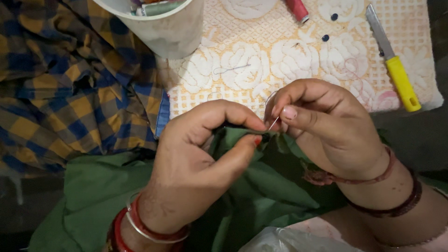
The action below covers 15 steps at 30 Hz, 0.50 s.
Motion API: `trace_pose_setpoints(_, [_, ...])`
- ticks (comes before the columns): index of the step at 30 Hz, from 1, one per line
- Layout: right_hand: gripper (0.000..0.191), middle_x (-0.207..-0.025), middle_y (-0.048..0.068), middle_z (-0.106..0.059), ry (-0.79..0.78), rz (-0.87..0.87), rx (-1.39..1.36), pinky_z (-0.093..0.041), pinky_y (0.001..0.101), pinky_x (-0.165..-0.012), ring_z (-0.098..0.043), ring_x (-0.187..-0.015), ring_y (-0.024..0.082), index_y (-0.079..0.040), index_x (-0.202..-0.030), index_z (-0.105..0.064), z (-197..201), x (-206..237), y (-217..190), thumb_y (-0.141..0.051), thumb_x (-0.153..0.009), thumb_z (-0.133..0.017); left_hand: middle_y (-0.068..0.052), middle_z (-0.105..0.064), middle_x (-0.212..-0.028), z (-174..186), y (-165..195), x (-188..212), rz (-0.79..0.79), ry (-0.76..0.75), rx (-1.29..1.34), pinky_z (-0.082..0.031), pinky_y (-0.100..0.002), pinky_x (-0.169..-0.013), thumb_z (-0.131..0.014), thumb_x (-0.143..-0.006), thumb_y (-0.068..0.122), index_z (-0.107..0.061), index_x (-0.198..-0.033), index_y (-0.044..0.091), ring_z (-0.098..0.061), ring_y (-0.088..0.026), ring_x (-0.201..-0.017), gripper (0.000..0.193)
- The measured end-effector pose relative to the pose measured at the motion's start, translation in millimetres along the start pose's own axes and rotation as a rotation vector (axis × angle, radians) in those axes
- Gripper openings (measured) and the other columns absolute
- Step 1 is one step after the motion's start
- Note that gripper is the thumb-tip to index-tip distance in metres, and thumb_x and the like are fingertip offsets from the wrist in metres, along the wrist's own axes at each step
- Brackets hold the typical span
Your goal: The person sews a button onto a green garment by hand, working at a table with a needle and thread. They push the needle through the fabric and button repeatedly, pull the thread taut, and hold the garment steady while stitching the button in place.
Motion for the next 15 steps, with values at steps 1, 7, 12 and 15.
trace_pose_setpoints(1, [0.012, -0.105, 0.014, -0.069, 0.017, -0.009, -0.011, -0.050, 0.0281, -0.085, -0.064, -0.096, 0.016, 0.006, -0.115, -0.066, 1, 1, 1, -0.003, -0.109, -0.060, -0.003, -0.075, -0.104, -1, -1, 0, 0.005, 0.003, 0.013, -0.055, -0.024, -0.095, -0.069, -0.091, -0.001, -0.072, -0.105, 0.000, -0.068, -0.009, -0.101, 0.014])
trace_pose_setpoints(7, [0.013, -0.105, 0.013, -0.069, 0.081, -0.095, -0.073, -0.050, 0.0254, -0.080, -0.065, -0.094, 0.015, 0.006, -0.114, -0.065, 5, -1, 10, -0.003, -0.106, -0.059, -0.003, -0.075, -0.102, 0, -3, -1, 0.001, 0.030, -0.016, -0.054, -0.023, -0.094, -0.070, -0.090, -0.001, -0.072, -0.104, 0.000, -0.068, -0.008, -0.099, 0.013])
trace_pose_setpoints(12, [0.013, -0.106, 0.012, -0.068, 0.096, -0.122, -0.100, -0.050, 0.0239, -0.078, -0.064, -0.094, 0.013, 0.006, -0.114, -0.065, 7, 0, 16, -0.003, -0.106, -0.060, -0.003, -0.074, -0.102, -1, -8, -2, 0.046, 0.026, 0.072, -0.054, -0.023, -0.092, -0.069, -0.091, -0.002, -0.072, -0.104, 0.000, -0.067, -0.008, -0.099, 0.013])
trace_pose_setpoints(15, [0.013, -0.106, 0.011, -0.068, 0.110, -0.129, -0.115, -0.050, 0.0239, -0.077, -0.065, -0.093, 0.013, 0.005, -0.114, -0.065, 9, 0, 17, -0.003, -0.105, -0.060, -0.003, -0.074, -0.101, -2, -11, -2, 0.068, 0.033, 0.072, -0.053, -0.022, -0.090, -0.069, -0.091, -0.002, -0.071, -0.104, 0.000, -0.066, -0.007, -0.097, 0.013])
Point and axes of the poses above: each hand's wrist, its own x-axis away from the middle knuckle, its own z-axis out of the back of the hand, y = z × x, the point moved 9 cm from there along -x, towards the middle knuckle
